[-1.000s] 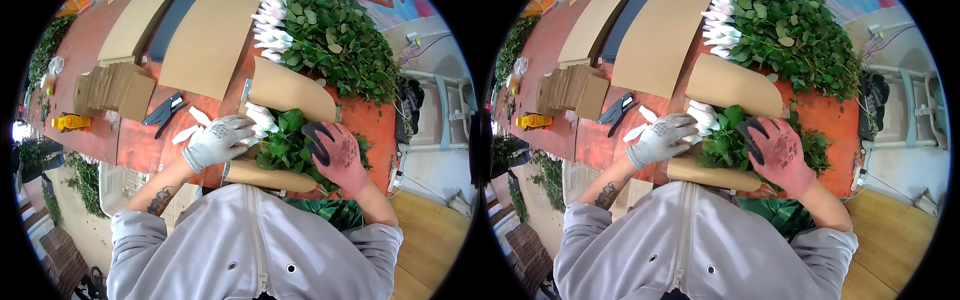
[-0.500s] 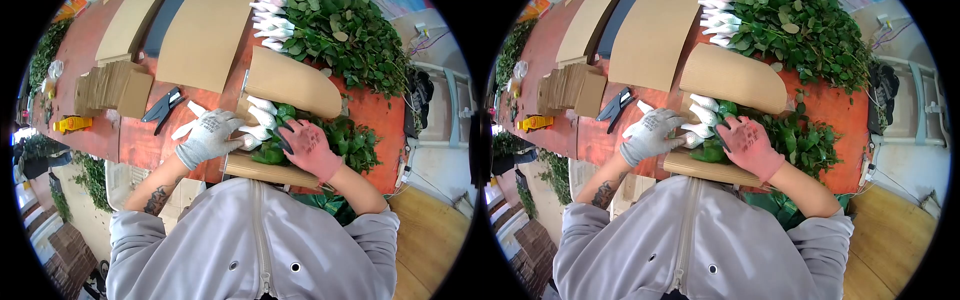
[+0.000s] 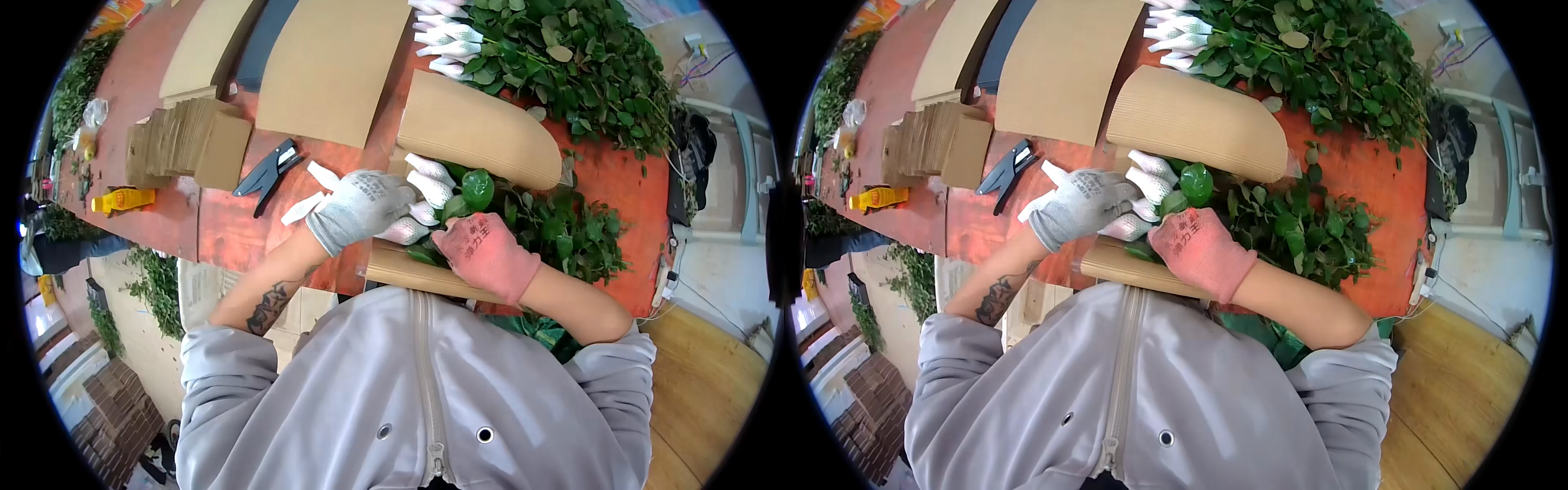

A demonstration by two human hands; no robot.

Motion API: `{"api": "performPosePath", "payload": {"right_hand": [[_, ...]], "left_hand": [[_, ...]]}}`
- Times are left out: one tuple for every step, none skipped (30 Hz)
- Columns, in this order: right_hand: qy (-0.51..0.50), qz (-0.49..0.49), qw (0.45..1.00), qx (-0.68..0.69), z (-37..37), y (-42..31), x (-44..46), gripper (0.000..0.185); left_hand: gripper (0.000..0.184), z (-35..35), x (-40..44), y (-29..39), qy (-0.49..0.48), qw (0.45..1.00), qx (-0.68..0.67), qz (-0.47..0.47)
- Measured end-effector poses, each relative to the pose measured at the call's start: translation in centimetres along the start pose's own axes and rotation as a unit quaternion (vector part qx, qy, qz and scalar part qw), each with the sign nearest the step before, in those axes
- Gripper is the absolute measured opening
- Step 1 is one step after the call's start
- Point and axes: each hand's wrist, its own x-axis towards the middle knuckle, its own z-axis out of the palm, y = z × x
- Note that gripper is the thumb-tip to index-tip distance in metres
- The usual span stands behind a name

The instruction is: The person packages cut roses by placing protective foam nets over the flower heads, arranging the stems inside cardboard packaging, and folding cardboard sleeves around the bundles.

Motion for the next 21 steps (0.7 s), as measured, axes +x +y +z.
{"api": "performPosePath", "payload": {"right_hand": [[0.034,-0.014,0.999,-0.009,0.1,0.0,-0.1,0.019],[0.068,-0.028,0.997,-0.018,0.0,-0.1,-0.2,0.02],[0.069,-0.027,0.997,-0.016,-0.3,-0.2,-0.5,0.02],[0.111,-0.04,0.993,-0.025,-1.1,-0.5,-0.7,0.022],[0.153,-0.055,0.986,-0.032,-1.5,-0.6,-0.7,0.024],[0.154,-0.056,0.986,-0.029,-1.4,-0.8,-0.5,0.024],[0.108,-0.019,0.994,-0.021,-1.2,-1.0,-0.2,0.029],[0.062,0.019,0.998,-0.013,-1.1,-1.2,-0.1,0.035],[0.064,0.02,0.998,-0.012,-0.8,-0.9,0.1,0.035],[0.01,0.027,0.999,0.021,0.0,-0.5,0.5,0.039],[-0.045,0.032,0.997,0.054,0.8,0.0,0.7,0.043],[-0.015,0.026,0.999,0.045,1.6,0.2,0.8,0.045],[-0.016,0.026,0.998,0.046,1.5,0.0,0.9,0.045],[-0.035,0.029,0.998,0.05,1.2,-0.2,1.1,0.043],[-0.052,0.032,0.997,0.053,1.0,0.0,1.4,0.041],[-0.091,0.049,0.989,0.105,0.9,0.3,1.9,0.04],[-0.092,0.047,0.989,0.106,0.6,0.3,1.7,0.04],[-0.086,0.055,0.988,0.114,0.0,0.4,1.3,0.038],[-0.079,0.061,0.988,0.122,-0.2,0.5,1.1,0.037],[-0.065,0.044,0.996,0.049,1.1,0.4,1.0,0.033],[-0.066,0.045,0.996,0.05,2.0,0.5,1.0,0.033]], "left_hand": [[0.018,0.1,0.0,-0.3,0.03,0.999,0.016,0.006],[0.018,0.2,-0.2,-0.5,0.027,0.999,0.029,0.008],[0.018,0.3,-0.3,-0.5,0.025,0.999,0.029,0.008],[0.018,0.4,-0.3,-0.4,0.048,0.998,0.02,0.018],[0.017,0.5,-0.5,-0.4,0.073,0.997,0.01,0.026],[0.017,0.6,-0.4,-0.5,0.07,0.997,0.011,0.023],[0.017,0.7,-0.3,-0.7,0.066,0.997,0.019,0.016],[0.017,0.8,-0.2,-0.8,0.061,0.998,0.028,0.011],[0.017,0.7,-0.2,-0.8,0.06,0.998,0.029,0.012],[0.016,0.4,-0.1,-0.8,0.06,0.998,0.029,0.007],[0.015,0.3,0.0,-0.8,0.06,0.998,0.027,0.001],[0.015,0.4,0.0,-0.9,0.061,0.998,0.027,0.0],[0.015,0.6,-0.1,-1.0,0.066,0.997,0.026,-0.003],[0.015,0.8,0.0,-1.1,0.072,0.997,0.026,-0.004],[0.015,0.9,0.0,-1.4,0.073,0.997,0.028,-0.003],[0.015,1.0,-0.1,-1.6,0.095,0.995,0.033,0.009],[0.015,1.2,-0.4,-1.7,0.116,0.992,0.037,0.019],[0.015,1.4,-0.6,-1.8,0.115,0.993,0.036,0.015],[0.015,1.4,-0.7,-1.9,0.119,0.992,0.038,0.014],[0.014,1.5,-0.9,-2.0,0.122,0.992,0.039,0.016],[0.014,1.7,-0.9,-2.1,0.12,0.992,0.038,0.016]]}}
